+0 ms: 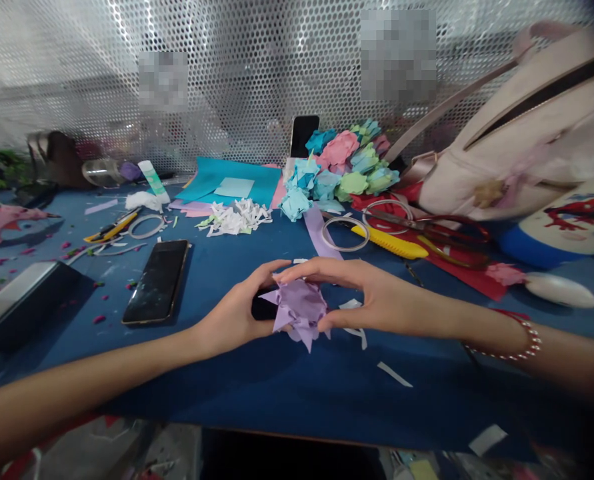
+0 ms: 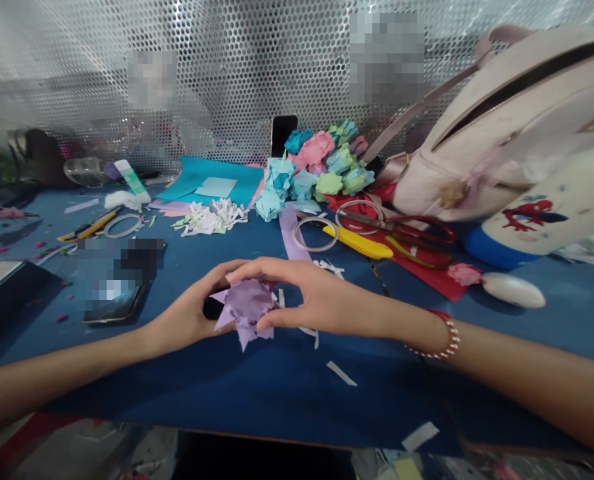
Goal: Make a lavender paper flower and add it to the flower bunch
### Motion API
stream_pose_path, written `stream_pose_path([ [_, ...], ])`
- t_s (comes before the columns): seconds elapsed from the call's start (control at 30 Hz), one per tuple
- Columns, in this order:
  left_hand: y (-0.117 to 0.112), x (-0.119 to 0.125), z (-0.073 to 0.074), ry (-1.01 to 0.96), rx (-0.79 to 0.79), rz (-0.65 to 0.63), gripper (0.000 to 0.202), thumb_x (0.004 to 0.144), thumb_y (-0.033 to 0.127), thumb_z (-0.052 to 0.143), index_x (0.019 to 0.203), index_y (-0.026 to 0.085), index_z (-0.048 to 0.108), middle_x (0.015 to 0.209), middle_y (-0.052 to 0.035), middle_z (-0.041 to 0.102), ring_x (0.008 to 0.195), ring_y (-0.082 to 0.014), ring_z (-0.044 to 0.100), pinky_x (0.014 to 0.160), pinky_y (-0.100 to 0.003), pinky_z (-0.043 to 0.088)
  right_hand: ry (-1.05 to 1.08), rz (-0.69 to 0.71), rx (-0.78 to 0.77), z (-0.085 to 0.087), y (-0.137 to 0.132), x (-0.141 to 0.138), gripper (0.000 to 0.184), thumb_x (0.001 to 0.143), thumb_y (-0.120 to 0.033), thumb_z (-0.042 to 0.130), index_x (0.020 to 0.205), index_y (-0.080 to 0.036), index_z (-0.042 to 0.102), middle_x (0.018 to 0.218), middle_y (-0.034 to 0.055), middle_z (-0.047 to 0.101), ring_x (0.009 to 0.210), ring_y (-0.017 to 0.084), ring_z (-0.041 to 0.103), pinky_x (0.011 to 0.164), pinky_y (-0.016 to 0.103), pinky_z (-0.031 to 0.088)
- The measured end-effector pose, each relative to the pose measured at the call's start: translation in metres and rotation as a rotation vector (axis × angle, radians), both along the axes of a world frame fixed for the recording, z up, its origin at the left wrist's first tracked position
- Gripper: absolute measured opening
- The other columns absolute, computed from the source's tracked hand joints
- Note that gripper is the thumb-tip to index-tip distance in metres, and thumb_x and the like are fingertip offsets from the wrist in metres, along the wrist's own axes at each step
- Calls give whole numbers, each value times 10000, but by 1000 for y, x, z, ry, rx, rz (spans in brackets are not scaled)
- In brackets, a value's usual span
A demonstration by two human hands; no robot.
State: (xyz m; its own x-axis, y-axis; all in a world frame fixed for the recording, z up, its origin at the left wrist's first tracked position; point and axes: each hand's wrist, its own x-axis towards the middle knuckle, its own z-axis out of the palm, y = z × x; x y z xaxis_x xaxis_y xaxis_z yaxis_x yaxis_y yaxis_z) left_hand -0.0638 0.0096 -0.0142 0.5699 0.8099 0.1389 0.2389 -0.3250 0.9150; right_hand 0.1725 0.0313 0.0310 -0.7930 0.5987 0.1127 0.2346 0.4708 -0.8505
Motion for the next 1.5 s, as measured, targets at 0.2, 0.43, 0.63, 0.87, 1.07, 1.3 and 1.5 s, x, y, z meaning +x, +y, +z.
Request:
stream_pose_path([
  [0.2,1,1,-7,30,-2,39,775,760,296,781,1423,229,385,1342,-110,603,1203,-279,601,1066,-470,458,90,-12,2,11,1,5,500,836,-339,737,1308,-259,596,1387,68,588,1284,224,550,1080,373,442],
  [0.43,0,1,2,21,-75,-18,784,776,134,722,1452,231,336,1362,-105,590,1267,-269,565,1085,-446,440,-71,47,164,1,2,6,509,855,-372,722,1328,-245,584,1358,81,615,1257,237,572,1036,382,468],
  [0.63,0,0,2,46,-79,-9,776,775,113,696,1451,228,333,1378,-117,574,1280,-284,553,1066,-455,450,-74,105,232,-8,6,6,487,873,-367,706,1331,-250,588,1406,77,586,1338,211,505,1095,378,417],
  [0.87,0,0,0,48,-87,-10,800,758,82,690,1456,246,334,1372,-97,579,1269,-270,559,1086,-449,434,-110,115,239,-6,4,7,457,884,-367,695,1322,-273,607,1430,65,566,1350,213,496,1101,387,417],
  [1.07,0,-1,-2,69,-94,19,822,730,77,698,1453,262,352,1424,-96,534,1309,-285,521,1092,-462,430,-165,150,359,-12,2,9,407,953,-349,604,1359,-323,579,1494,30,503,1404,192,427,1150,398,371],
  [1.3,0,0,-2,56,-100,13,831,734,71,669,1467,258,326,1355,-91,587,1289,-277,537,1097,-468,421,-211,147,650,-18,-10,14,455,1002,-294,500,1455,-254,472,1572,55,385,1498,200,238,1216,459,247],
  [1.5,0,0,-1,61,-100,25,825,714,71,675,1450,264,354,1229,-65,630,1215,-265,580,1093,-473,415,-225,103,781,-26,-20,23,571,988,-275,507,1530,-237,331,1551,66,418,1487,192,268,1208,453,266],
])
